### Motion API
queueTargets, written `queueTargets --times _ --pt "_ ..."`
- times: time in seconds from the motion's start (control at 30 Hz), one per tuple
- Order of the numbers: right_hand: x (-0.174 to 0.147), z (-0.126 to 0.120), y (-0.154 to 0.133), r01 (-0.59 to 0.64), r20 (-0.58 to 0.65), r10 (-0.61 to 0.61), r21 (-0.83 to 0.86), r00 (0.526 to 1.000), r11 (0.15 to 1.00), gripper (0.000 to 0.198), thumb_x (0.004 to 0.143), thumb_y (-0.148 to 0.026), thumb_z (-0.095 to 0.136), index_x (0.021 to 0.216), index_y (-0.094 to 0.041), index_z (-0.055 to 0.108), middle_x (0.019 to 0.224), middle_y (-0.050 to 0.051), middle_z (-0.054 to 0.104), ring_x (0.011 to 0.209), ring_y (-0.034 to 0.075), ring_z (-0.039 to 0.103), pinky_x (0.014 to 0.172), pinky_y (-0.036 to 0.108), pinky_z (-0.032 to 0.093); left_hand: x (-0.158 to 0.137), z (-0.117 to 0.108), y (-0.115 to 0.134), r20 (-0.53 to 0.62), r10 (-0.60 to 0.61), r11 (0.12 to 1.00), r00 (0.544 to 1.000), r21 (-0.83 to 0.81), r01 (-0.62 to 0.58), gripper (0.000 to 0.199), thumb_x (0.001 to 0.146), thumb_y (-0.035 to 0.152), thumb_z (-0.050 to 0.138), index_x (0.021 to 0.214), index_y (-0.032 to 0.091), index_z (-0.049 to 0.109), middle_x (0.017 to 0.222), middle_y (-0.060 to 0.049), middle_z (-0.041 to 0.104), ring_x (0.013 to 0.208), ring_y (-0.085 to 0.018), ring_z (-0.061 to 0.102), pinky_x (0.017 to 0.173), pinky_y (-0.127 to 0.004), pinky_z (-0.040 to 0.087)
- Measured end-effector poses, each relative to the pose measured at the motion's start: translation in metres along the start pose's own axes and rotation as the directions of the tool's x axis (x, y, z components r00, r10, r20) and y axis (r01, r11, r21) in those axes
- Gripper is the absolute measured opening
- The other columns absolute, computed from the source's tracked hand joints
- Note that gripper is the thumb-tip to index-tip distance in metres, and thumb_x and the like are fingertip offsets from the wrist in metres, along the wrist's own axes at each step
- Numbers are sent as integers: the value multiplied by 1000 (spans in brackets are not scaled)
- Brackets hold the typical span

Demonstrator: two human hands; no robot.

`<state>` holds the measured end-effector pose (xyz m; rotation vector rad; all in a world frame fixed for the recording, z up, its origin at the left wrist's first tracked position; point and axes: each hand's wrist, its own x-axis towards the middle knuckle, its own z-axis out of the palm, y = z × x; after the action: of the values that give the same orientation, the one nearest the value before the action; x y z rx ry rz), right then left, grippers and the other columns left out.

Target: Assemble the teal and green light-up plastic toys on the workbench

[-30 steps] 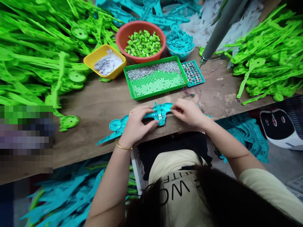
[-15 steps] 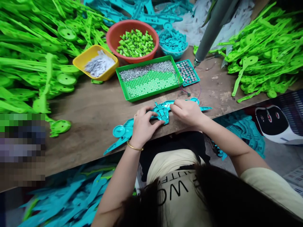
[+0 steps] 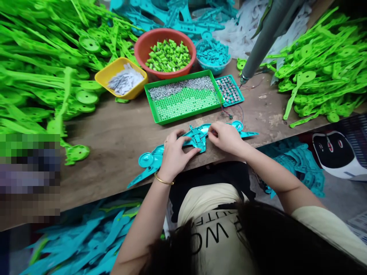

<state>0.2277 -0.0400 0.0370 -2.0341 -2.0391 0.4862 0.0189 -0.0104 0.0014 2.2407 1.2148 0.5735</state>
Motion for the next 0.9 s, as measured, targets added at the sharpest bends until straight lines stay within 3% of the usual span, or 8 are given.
queueTargets --times 0.27,0.4,0.5,0.67,0.9 --pt "9 -4 -3 -2 107 -36 332 994 943 16 86 -22 53 85 -15 67 73 1 65 67 12 53 62 24 31 1 -2 0 44 -18 999 999 35 17 34 76 44 75 100 21 67 127 -11 56 121 -30 52 104 -48 41" --pt "11 -3 -2 22 124 -92 480 988 877 15 87 -24 54 86 -14 66 79 0 65 74 12 56 68 23 37 1 -2 -1 48 -14 1000 999 20 13 36 75 44 75 101 21 67 127 -11 56 121 -30 52 104 -49 41" --pt "9 -1 -3 61 109 -102 333 989 941 16 89 -25 55 88 -16 68 89 3 64 82 14 58 73 24 38 0 -3 -2 49 -10 1000 999 12 10 36 76 45 74 101 21 67 126 -11 57 121 -30 52 104 -49 41" --pt "5 4 -14 95 160 -93 -6 983 995 28 96 -32 44 96 -21 70 99 6 64 79 17 61 63 27 32 1 -6 -3 72 -3 999 997 -32 5 24 85 41 63 97 21 68 126 -11 58 121 -29 53 104 -48 40" --pt "6 7 -13 123 163 -114 -42 980 992 25 96 -34 45 98 -22 67 100 5 67 80 18 64 61 28 31 6 -4 4 23 -58 998 998 -7 58 19 89 35 56 91 21 69 118 -9 63 113 -28 56 99 -47 42"
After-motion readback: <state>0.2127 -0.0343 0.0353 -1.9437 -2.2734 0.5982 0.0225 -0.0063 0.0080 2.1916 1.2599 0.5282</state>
